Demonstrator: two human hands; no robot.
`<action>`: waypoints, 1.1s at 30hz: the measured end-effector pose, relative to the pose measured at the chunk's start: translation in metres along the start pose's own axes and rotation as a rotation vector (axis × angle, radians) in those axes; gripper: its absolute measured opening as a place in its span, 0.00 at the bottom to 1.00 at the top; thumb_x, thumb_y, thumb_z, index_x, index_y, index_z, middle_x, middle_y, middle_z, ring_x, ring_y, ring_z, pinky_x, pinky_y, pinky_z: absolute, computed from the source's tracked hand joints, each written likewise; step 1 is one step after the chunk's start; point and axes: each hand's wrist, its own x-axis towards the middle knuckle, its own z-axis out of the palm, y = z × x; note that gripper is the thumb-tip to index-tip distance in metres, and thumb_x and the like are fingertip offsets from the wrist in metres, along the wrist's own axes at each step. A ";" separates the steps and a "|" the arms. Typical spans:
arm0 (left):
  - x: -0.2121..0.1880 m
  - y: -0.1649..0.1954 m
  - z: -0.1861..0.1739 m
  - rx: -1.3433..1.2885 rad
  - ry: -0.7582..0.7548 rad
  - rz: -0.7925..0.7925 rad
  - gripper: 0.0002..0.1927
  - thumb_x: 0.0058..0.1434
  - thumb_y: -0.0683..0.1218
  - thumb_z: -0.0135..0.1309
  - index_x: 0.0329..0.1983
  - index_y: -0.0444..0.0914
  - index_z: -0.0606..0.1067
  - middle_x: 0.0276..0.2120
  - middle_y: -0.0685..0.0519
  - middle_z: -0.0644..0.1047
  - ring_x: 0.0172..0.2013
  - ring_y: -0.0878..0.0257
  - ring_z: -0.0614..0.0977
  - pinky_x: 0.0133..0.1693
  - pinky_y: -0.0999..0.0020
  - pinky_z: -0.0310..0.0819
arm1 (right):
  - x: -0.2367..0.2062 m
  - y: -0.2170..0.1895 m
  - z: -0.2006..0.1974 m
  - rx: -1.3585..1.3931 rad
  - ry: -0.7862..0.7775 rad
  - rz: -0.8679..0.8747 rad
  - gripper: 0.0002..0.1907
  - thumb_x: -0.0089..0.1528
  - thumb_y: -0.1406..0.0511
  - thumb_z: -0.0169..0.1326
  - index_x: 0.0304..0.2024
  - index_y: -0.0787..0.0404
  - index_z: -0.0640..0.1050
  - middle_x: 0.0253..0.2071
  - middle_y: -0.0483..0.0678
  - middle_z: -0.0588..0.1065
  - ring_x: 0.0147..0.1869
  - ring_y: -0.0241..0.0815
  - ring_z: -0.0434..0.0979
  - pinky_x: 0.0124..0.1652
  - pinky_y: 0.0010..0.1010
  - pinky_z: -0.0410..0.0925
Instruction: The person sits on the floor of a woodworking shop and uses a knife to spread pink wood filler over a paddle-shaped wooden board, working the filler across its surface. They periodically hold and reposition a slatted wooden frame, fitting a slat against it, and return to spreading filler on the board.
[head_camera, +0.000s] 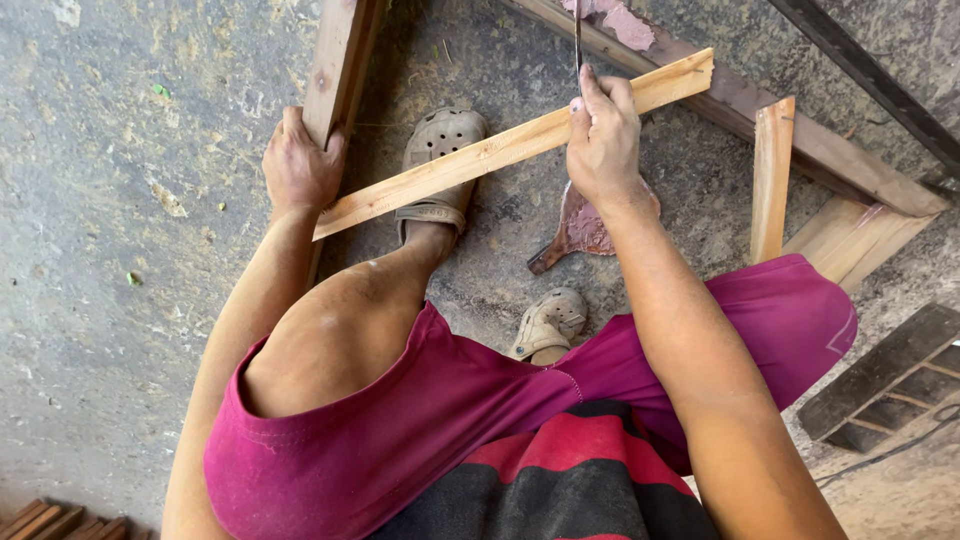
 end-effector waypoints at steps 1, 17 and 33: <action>0.000 0.000 0.000 0.008 0.004 0.008 0.21 0.65 0.56 0.61 0.46 0.35 0.71 0.42 0.36 0.80 0.43 0.36 0.81 0.45 0.44 0.74 | 0.001 -0.001 0.001 0.002 -0.010 -0.013 0.20 0.71 0.72 0.50 0.65 0.74 0.73 0.51 0.60 0.72 0.52 0.56 0.77 0.53 0.41 0.72; 0.000 -0.002 -0.003 0.022 -0.046 -0.013 0.23 0.66 0.56 0.61 0.47 0.33 0.70 0.42 0.36 0.80 0.44 0.37 0.81 0.45 0.45 0.74 | -0.026 0.001 0.001 -0.061 0.033 0.062 0.21 0.72 0.69 0.48 0.66 0.74 0.72 0.53 0.59 0.70 0.54 0.55 0.76 0.53 0.42 0.72; 0.000 -0.004 0.000 -0.001 -0.016 -0.004 0.22 0.66 0.56 0.61 0.47 0.34 0.70 0.41 0.36 0.79 0.43 0.36 0.81 0.45 0.45 0.74 | -0.010 0.001 -0.003 -0.194 0.047 -0.064 0.24 0.67 0.74 0.54 0.67 0.70 0.73 0.54 0.57 0.68 0.56 0.55 0.76 0.55 0.39 0.74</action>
